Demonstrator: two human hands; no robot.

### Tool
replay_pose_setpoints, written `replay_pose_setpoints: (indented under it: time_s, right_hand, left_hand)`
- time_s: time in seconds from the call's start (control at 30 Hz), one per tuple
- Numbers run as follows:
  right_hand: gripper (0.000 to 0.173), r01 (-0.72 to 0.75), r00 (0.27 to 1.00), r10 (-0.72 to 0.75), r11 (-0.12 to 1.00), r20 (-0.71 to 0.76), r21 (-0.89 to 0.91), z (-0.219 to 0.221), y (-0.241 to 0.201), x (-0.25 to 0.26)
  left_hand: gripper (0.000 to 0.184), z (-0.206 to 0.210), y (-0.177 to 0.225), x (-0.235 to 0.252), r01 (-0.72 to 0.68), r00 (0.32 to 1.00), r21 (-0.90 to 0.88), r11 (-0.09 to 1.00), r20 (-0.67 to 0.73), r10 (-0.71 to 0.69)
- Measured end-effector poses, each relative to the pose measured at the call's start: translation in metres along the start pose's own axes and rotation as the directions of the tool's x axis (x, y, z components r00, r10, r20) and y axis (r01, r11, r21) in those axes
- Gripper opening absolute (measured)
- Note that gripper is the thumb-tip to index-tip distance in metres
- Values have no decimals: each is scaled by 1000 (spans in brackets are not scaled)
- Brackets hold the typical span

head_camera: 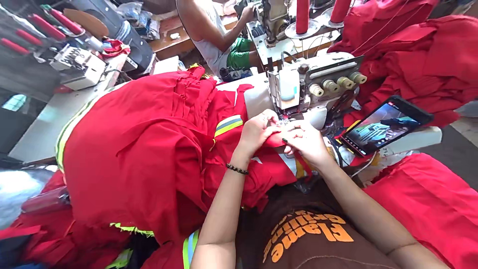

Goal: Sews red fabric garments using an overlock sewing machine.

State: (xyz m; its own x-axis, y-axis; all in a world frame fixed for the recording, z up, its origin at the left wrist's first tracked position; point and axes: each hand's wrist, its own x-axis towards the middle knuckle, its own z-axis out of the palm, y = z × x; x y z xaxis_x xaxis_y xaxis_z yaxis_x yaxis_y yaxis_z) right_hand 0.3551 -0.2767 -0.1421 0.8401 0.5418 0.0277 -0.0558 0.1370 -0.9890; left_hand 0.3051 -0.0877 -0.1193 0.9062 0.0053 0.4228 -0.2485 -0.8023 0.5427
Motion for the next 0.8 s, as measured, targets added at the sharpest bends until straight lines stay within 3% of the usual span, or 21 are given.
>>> replay_pose_setpoints:
  time_s: [0.1, 0.27, 0.47, 0.63, 0.73, 0.8]
  right_hand:
    - [33, 9, 999, -11, 999, -40, -39, -4, 7, -4]
    - [33, 24, 996, -29, 998, -81, -65, -14, 7, -10]
    - [36, 55, 989, -75, 987, -130, -154, -18, 13, 2]
    - [31, 70, 975, -139, 932, -173, -356, -17, 14, 10]
    - [30, 113, 966, -202, 891, -159, -440, -18, 17, 13]
    - [30, 119, 969, -198, 900, -151, -419, -18, 19, 15]
  left_hand:
    - [11, 30, 7, -8, -45, 980, 295, 954, -173, 100]
    - [25, 78, 58, -36, 223, 933, 505, 834, -358, -32]
    - [21, 78, 50, -26, 209, 925, 493, 844, -379, -8]
    - [13, 73, 45, -21, 195, 919, 478, 857, -393, 10]
    - [22, 65, 41, -13, 219, 942, 455, 863, -330, -65]
    - [25, 52, 41, -4, 286, 947, 406, 868, -255, -193]
